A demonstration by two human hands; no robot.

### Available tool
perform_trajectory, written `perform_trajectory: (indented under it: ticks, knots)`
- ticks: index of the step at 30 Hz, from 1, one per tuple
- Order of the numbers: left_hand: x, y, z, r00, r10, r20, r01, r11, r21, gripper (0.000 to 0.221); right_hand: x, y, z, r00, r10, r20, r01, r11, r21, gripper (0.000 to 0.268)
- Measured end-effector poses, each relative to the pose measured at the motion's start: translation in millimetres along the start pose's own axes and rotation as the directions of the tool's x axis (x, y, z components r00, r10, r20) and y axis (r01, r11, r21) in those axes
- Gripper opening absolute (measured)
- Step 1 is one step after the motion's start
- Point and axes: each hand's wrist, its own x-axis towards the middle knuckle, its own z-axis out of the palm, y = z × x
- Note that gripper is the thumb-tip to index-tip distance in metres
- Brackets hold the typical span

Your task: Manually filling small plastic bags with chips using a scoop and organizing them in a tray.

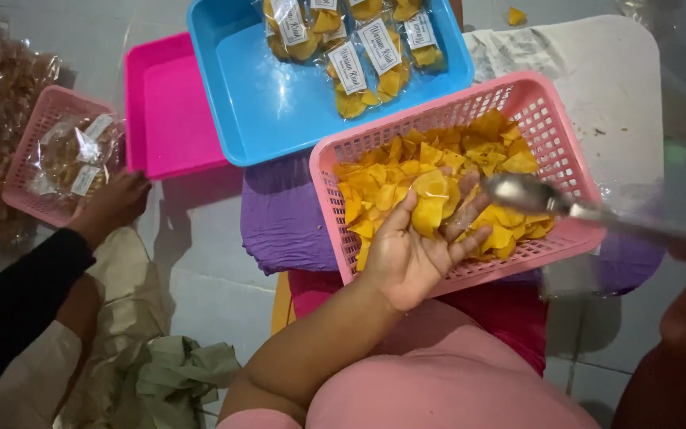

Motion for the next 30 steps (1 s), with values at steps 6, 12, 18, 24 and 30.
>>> perform_trajectory:
  ticks: [6,12,18,24,30]
  knots:
    - [1.5,-4.5,-1.8,0.998,-0.032,0.053,0.034,0.998,-0.046,0.054,-27.5,16.3,-12.6,0.998,0.038,0.051,-0.048,0.977,0.208,0.106]
    - [-1.3,-13.6,4.0,1.000,0.006,0.012,-0.010,0.930,0.367,0.055,53.6,-121.8,106.3,0.989,0.103,-0.103,-0.127,0.959,-0.255,0.007]
    - [-0.3,-10.2,-3.0,0.998,0.069,0.007,-0.068,0.937,0.341,0.049,58.3,-96.9,78.3,0.989,0.114,0.095,-0.012,0.698,-0.716,0.030]
    - [0.4,-11.9,1.8,0.992,0.127,-0.028,-0.105,0.907,0.409,0.043,41.5,-83.8,80.9,0.804,0.510,-0.306,-0.400,0.845,0.356,0.029]
    - [2.2,-11.1,-1.0,0.985,0.172,-0.011,-0.160,0.938,0.308,0.039,52.0,-110.9,102.1,0.752,0.593,-0.288,-0.375,0.744,0.553,0.034]
